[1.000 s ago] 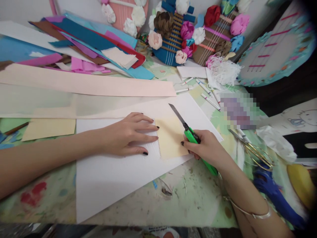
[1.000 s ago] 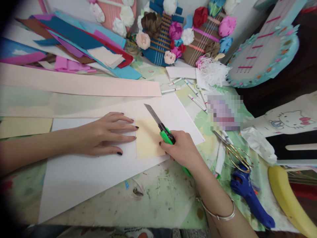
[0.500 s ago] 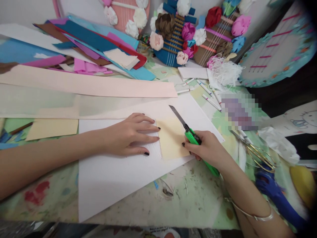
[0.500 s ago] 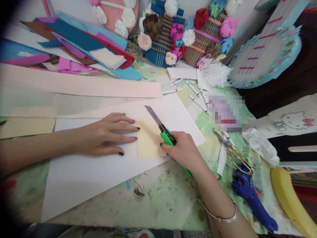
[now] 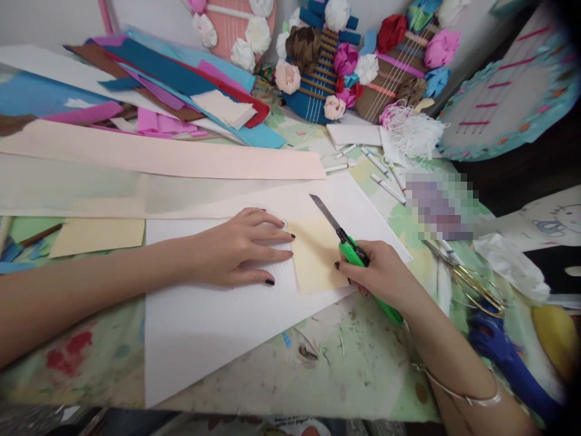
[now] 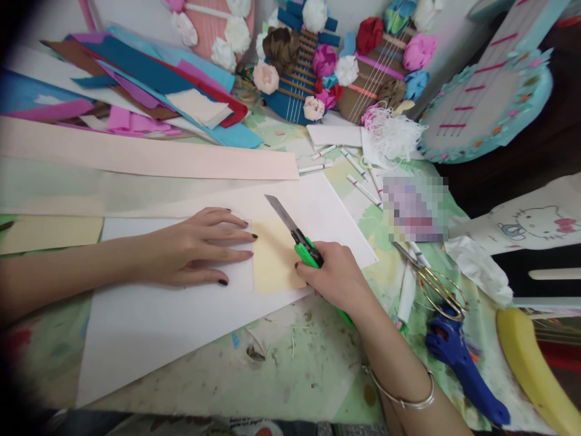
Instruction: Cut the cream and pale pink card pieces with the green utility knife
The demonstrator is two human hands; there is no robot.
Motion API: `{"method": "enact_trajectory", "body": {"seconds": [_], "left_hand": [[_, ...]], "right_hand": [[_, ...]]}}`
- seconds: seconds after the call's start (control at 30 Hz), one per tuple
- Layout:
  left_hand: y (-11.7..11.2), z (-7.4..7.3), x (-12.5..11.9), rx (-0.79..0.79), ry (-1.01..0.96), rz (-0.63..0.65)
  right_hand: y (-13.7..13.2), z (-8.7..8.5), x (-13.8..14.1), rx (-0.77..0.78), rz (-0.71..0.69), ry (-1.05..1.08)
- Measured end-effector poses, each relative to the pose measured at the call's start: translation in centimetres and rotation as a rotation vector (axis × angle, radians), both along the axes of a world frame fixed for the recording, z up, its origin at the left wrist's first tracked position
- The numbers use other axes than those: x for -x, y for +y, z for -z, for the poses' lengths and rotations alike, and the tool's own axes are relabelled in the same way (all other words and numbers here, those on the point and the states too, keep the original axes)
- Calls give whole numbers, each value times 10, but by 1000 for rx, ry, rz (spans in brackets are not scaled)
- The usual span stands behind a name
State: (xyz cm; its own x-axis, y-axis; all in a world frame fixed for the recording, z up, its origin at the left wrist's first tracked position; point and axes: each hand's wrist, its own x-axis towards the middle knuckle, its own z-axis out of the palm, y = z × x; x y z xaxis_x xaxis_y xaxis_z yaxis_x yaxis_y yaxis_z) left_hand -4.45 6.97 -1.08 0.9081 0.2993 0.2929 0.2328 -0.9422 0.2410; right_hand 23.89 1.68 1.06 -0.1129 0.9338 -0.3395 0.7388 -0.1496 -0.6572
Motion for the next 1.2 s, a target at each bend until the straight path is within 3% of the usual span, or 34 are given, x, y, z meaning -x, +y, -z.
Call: {"method": "enact_trajectory", "body": {"seconds": [1.2], "left_hand": [[1, -1, 0, -5, 30, 14]], "right_hand": [[1, -3, 3, -58, -35, -66]]}}
